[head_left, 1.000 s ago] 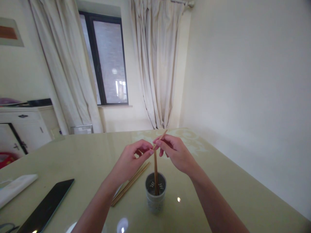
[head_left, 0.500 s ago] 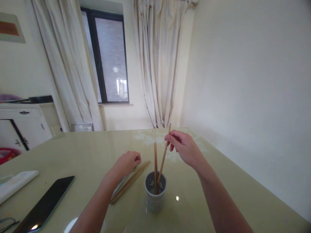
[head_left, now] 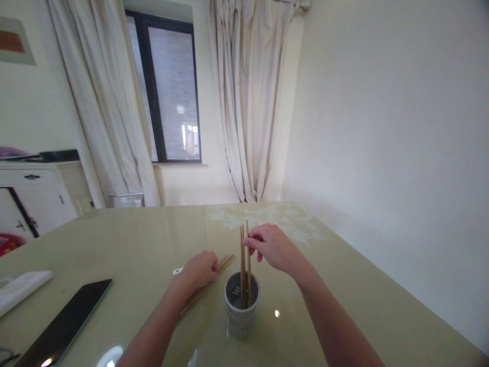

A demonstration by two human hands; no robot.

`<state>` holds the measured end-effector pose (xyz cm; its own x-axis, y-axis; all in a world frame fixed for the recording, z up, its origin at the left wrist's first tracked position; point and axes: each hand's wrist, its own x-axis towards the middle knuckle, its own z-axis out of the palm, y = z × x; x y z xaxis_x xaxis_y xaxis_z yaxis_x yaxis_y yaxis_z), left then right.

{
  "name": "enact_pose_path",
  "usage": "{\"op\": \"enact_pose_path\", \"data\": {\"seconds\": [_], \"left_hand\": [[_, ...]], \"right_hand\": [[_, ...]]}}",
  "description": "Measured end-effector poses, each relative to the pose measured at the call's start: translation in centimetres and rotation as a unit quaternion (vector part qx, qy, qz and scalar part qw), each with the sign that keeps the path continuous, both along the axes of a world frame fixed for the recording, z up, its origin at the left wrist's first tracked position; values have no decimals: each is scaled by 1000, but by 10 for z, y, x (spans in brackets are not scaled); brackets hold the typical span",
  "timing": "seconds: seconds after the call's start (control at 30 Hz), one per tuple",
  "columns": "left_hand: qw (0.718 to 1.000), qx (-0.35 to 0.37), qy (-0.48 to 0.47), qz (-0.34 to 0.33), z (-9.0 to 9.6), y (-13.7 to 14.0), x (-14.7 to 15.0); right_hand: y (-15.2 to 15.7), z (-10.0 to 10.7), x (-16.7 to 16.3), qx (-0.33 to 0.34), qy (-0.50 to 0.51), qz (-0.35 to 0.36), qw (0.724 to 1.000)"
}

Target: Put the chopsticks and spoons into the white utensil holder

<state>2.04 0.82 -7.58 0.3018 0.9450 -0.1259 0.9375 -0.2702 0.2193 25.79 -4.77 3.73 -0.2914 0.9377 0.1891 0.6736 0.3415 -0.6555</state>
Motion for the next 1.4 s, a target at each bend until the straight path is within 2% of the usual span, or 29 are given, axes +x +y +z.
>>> {"op": "enact_pose_path", "data": {"seconds": [0.2, 0.33, 0.4, 0.47, 0.53, 0.6, 0.67, 0.73, 0.8, 0.9, 0.97, 1.03, 1.1, 1.13, 1.2, 1.27, 1.4], "left_hand": [[1000, -13, -4, 0, 1, -5, 6], [999, -34, -35, -23, 14, -5, -1], [996, -37, -74, -33, 30, -7, -11], [982, -38, -178, -50, 52, -13, -19], [941, -39, -324, -84, 77, -25, -21], [895, -30, -428, -122, 100, -41, -14], [870, 1, -473, -143, 118, -60, 1], [867, 38, -474, -148, 129, -76, 18], [870, 62, -467, -145, 133, -84, 29], [875, 95, -458, -124, 126, -75, 28], [894, 123, -420, -91, 112, -58, 19], [933, 128, -332, -57, 92, -38, 8], [976, 96, -194, -35, 70, -22, 2], [988, 75, -132, -26, 59, -17, 1], [997, 44, -54, -12, 40, -12, 1], [999, 33, -31, -1, 26, -11, 4], [1000, 21, -7, 14, 14, -12, 7]], "right_hand": [[5, -10, -4, -38, -33, -12, 999], [4, -6, 2, -47, -43, -23, 998], [1, 1, 7, -22, -42, -37, 998], [-4, 10, 11, 27, -18, -48, 998], [-9, 18, 11, 72, 46, -37, 996], [-16, 23, 5, 93, 136, 2, 986], [-23, 25, -3, 98, 213, 50, 971], [-29, 25, -9, 100, 256, 83, 958], [-31, 25, -10, 102, 279, 87, 951], [-30, 28, 0, 122, 295, 50, 946], [-26, 31, 11, 139, 285, 20, 948], [-23, 33, 21, 145, 251, -4, 957], [-19, 33, 27, 135, 199, -17, 970], [-18, 32, 28, 126, 169, -19, 977], [-15, 28, 28, 101, 109, -15, 989], [-11, 23, 24, 67, 58, -5, 996], [-4, 10, 16, 6, -11, -7, 1000]]}}
